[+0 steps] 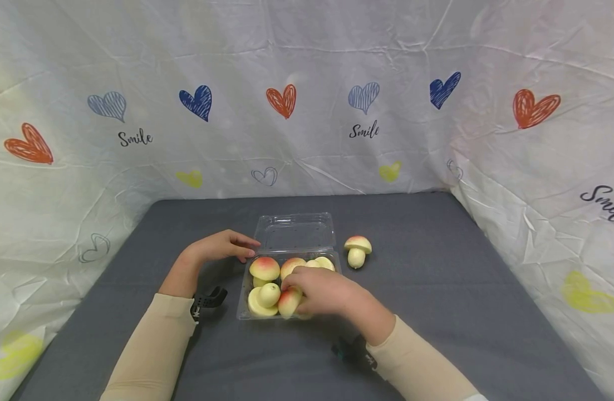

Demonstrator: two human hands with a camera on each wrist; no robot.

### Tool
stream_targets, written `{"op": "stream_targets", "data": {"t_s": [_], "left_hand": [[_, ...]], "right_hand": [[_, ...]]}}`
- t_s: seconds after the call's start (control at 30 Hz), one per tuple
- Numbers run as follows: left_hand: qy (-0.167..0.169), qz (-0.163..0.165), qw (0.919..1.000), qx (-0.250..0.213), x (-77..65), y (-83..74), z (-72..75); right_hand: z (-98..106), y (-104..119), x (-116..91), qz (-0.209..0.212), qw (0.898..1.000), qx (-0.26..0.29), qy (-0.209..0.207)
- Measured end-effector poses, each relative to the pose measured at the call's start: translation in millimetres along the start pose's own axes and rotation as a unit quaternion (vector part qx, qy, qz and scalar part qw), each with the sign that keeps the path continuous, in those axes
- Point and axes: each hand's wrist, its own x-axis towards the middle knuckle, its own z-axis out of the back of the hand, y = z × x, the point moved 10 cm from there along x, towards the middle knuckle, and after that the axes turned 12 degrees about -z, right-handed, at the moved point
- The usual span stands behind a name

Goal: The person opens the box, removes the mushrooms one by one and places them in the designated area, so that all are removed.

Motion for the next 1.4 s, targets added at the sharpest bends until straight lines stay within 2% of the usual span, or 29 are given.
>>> {"op": "stream_targets", "data": {"t_s": [0.13, 0.53, 0.77, 1.07, 1.4], "left_hand": [[-0.001, 0.002, 1.0, -0.001, 0.2, 0.3, -0.8], [-0.003, -0.003, 1.0, -0.008, -0.5, -3.3, 0.5], [-0.001, -0.01, 0.9999, -0.01, 0.8, -3.8, 1.0], [0.0, -0.006, 0.9999, -0.014, -0.6, -2.8, 1.5], [0.004, -0.006, 0.9999, -0.012, -1.2, -2.0, -0.9]], "right_hand": [[-3, 0, 2, 0.002, 1.0, -0.022, -0.012], [3, 2, 0, 0.008, 0.999, -0.027, -0.034], [15, 3, -3, -0.003, 0.999, 0.0, -0.04], [26, -1, -8, -0.034, 0.999, 0.025, -0.022], [38, -13, -14, -0.06, 0.995, 0.077, -0.026]]}}
